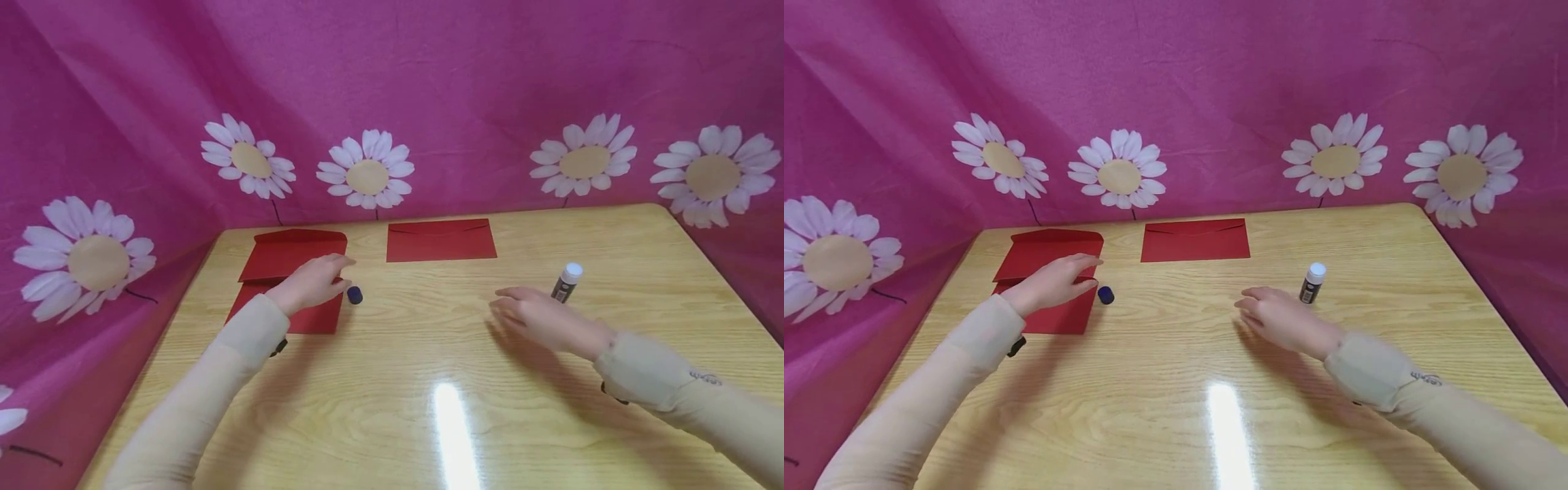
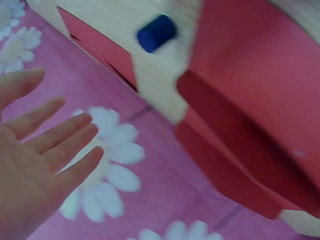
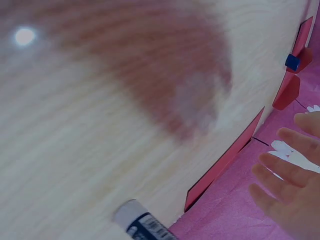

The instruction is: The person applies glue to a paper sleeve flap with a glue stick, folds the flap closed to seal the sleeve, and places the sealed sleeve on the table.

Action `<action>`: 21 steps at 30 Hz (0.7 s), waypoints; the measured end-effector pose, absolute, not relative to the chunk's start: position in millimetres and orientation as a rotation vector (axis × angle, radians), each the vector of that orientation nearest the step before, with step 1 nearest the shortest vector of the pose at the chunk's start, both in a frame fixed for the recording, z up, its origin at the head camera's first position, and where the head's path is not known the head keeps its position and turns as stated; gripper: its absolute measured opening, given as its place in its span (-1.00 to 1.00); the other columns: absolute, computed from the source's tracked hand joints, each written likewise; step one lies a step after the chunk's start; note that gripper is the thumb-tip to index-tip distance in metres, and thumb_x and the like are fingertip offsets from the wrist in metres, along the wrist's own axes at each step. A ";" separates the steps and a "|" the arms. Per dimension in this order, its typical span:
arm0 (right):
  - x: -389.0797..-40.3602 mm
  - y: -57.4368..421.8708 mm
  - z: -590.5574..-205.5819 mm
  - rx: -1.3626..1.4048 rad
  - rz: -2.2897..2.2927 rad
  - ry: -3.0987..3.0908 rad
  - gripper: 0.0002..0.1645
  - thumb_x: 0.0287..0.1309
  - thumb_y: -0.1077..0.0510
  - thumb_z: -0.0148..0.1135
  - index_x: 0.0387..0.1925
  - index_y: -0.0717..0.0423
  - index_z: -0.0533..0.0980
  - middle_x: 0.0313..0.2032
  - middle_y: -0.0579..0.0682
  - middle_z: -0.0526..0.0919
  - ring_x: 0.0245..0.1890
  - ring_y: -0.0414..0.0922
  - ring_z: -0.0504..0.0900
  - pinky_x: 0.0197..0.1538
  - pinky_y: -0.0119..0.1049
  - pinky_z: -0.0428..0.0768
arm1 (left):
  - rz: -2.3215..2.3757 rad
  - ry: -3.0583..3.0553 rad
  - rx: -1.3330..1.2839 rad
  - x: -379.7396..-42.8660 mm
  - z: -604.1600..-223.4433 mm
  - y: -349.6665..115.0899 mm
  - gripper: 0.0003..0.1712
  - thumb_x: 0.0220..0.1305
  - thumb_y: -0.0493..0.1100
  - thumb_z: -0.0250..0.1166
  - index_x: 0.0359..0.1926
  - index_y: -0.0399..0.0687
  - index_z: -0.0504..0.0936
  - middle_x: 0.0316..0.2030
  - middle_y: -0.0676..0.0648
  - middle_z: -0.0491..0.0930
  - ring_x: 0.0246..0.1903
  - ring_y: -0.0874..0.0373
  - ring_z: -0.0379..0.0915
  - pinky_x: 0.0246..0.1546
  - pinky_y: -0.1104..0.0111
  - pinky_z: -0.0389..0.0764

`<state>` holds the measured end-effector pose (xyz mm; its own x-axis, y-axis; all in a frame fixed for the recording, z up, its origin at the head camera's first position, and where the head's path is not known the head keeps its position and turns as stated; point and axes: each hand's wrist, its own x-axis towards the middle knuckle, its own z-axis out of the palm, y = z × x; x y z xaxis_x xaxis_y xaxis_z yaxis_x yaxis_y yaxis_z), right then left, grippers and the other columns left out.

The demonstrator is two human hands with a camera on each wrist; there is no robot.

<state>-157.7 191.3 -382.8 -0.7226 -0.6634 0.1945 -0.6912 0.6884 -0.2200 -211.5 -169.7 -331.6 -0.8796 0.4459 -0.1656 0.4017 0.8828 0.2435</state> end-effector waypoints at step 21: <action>-135.3 214.3 -401.3 1.192 0.422 -2.643 -0.68 -0.13 0.37 0.24 -0.21 0.32 0.52 -0.16 0.30 0.52 -0.20 0.16 0.52 -0.15 0.00 0.50 | 0.338 2.944 0.351 -234.6 -370.3 -274.7 -0.34 0.10 -0.40 0.14 0.22 -0.46 0.11 0.16 -0.43 0.17 0.16 -0.28 0.07 0.13 0.00 0.17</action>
